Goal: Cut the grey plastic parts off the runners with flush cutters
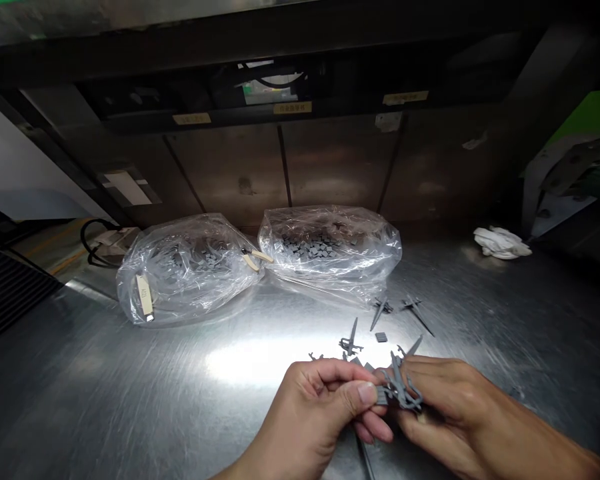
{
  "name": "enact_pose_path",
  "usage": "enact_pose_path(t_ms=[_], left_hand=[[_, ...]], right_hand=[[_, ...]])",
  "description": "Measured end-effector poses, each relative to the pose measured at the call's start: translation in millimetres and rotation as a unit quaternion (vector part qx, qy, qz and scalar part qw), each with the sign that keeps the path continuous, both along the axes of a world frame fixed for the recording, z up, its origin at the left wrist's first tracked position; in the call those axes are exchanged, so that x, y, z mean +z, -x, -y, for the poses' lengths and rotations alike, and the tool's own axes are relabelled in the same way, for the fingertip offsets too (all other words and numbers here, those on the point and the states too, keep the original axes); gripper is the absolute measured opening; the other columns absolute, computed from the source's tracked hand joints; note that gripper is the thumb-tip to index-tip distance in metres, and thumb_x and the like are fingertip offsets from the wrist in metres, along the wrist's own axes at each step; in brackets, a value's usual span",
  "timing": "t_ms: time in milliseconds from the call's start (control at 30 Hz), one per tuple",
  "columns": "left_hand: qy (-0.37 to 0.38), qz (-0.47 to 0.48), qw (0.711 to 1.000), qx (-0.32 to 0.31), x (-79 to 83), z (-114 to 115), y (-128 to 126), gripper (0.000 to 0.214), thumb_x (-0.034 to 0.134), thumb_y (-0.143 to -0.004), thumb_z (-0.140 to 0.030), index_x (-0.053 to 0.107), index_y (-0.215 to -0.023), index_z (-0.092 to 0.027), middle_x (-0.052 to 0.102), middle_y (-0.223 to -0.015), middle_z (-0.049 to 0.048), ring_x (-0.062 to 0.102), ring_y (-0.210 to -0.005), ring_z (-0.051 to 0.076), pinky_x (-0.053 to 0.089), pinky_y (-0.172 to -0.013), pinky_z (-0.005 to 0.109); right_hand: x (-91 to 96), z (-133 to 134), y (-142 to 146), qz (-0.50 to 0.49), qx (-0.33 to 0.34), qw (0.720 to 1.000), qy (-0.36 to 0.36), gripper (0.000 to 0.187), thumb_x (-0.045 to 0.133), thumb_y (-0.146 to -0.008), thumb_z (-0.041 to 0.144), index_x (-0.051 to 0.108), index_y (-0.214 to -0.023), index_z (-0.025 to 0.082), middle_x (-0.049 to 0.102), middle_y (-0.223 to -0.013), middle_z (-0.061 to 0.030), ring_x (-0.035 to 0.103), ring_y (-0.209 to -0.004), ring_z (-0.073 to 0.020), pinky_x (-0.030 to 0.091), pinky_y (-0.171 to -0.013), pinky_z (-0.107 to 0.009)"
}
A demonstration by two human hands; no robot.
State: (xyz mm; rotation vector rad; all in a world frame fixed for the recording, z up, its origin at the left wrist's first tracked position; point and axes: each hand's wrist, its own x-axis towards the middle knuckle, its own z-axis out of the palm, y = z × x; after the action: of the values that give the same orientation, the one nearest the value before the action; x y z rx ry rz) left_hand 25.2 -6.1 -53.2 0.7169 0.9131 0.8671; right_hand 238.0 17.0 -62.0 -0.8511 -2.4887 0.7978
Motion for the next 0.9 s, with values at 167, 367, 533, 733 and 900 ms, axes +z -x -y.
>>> enact_pose_path(t_ms=[167, 367, 533, 733, 900], left_hand=[[0.000, 0.002, 1.000, -0.005, -0.1, 0.7, 0.7, 0.037, 0.091, -0.071, -0.044, 0.078, -0.082, -0.011, 0.073, -0.064, 0.0044, 0.065, -0.058, 0.012, 0.049, -0.064, 0.023], [-0.012, -0.020, 1.000, -0.014, 1.2, -1.7, 2.3, 0.034, 0.088, -0.075, -0.042, 0.078, -0.078, -0.010, 0.071, -0.065, 0.0040, 0.064, -0.059, 0.011, 0.048, -0.064, 0.022], [0.014, 0.000, 1.000, -0.011, -2.6, -2.5, 0.8, 0.031, 0.088, -0.076, -0.039, 0.077, -0.081, -0.011, 0.072, -0.070, 0.0041, 0.066, -0.061, 0.011, 0.047, -0.064, 0.022], [0.061, 0.022, 0.998, -0.001, -6.4, -3.2, -0.3, 0.031, 0.091, -0.072, -0.036, 0.074, -0.082, -0.013, 0.073, -0.072, 0.0039, 0.068, -0.061, 0.011, 0.047, -0.063, 0.021], [0.042, -0.002, 0.999, -0.009, -6.7, -3.1, 1.9, 0.032, 0.089, -0.074, -0.038, 0.072, -0.084, -0.014, 0.073, -0.071, 0.0037, 0.067, -0.062, 0.011, 0.048, -0.066, 0.021]], right_hand=[[0.6, 0.1, 0.3, 0.010, 0.010, 1.000, 0.018, 0.024, 0.054, -0.093, 0.004, 0.066, -0.097, 0.025, 0.069, -0.084, 0.0032, 0.064, -0.075, -0.0113, 0.044, -0.068, -0.024], [-1.9, 2.0, -3.1, 0.055, -0.008, 0.998, 0.030, 0.017, 0.051, -0.098, 0.013, 0.064, -0.092, 0.022, 0.066, -0.080, 0.0006, 0.062, -0.072, -0.0132, 0.043, -0.067, -0.027], [1.9, 0.0, -1.8, 0.034, -0.001, 0.999, 0.024, 0.020, 0.048, -0.101, 0.015, 0.065, -0.095, 0.023, 0.067, -0.081, 0.0014, 0.061, -0.071, -0.0119, 0.041, -0.067, -0.027], [4.7, -1.6, -6.8, 0.017, -0.036, 0.999, 0.021, 0.022, 0.047, -0.102, 0.018, 0.065, -0.091, 0.022, 0.066, -0.077, 0.0010, 0.060, -0.067, -0.0118, 0.039, -0.063, -0.027], [3.3, -5.9, -14.0, 0.090, -0.087, 0.990, -0.057, 0.022, 0.049, -0.101, 0.021, 0.060, -0.082, 0.020, 0.063, -0.074, -0.0002, 0.057, -0.067, -0.0140, 0.037, -0.061, -0.030]])
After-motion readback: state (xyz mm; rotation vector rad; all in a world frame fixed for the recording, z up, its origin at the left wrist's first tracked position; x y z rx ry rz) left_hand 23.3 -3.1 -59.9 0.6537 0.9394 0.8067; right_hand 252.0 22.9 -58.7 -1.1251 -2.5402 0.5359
